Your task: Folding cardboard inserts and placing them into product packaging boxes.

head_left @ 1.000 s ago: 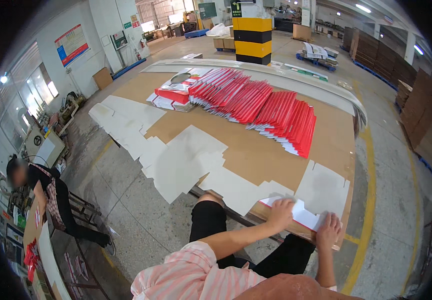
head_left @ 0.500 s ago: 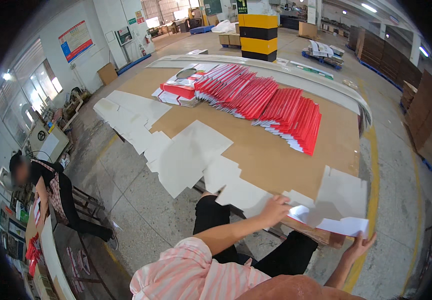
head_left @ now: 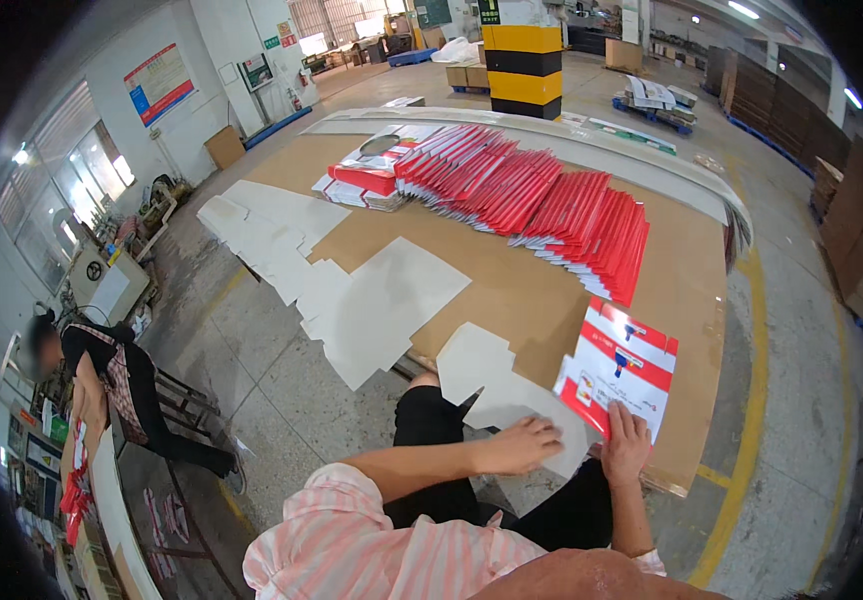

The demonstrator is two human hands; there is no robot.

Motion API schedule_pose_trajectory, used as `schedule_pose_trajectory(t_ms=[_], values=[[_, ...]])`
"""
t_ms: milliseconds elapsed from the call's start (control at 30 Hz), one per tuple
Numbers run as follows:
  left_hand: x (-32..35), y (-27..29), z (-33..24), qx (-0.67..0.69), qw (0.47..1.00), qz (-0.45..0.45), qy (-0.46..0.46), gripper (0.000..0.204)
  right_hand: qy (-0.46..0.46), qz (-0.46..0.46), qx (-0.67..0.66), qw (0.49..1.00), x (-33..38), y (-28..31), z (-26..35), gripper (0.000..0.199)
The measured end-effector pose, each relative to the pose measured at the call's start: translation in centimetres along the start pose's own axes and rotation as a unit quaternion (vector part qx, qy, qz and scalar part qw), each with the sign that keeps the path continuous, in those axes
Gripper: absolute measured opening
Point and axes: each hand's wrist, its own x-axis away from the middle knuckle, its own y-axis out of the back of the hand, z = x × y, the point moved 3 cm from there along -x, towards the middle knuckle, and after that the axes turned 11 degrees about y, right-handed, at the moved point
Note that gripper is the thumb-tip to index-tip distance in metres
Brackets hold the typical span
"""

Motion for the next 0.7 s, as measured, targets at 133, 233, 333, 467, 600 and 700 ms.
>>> schedule_pose_trajectory(t_ms=[133,233,333,467,600,700], values=[[-4.8,5.3,-0.9,-0.131,0.979,0.135,0.081,0.033,-0.041,-0.118,-0.097,0.987,1.4,0.9,-1.6,0.054],[-7.5,4.0,1.1,-0.094,0.985,-0.094,0.106,0.026,-0.022,-0.143,-0.134,0.980,1.3,0.8,-1.4,0.061],[-7.7,1.4,4.8,-0.173,0.963,-0.192,0.071,0.033,-0.009,-0.087,-0.109,0.990,0.8,-0.1,-0.8,0.059],[-4.0,1.0,8.6,-0.185,0.928,-0.265,0.186,0.049,0.006,0.036,-0.028,0.999,0.0,-0.5,0.6,0.059],[0.8,3.4,11.3,-0.170,0.899,-0.245,0.320,0.038,0.023,0.037,0.027,0.999,0.1,-0.8,0.2,0.061],[1.3,3.3,12.4,0.005,0.893,-0.075,0.445,0.032,0.020,0.038,0.026,0.999,-0.1,-0.4,0.4,0.057]])
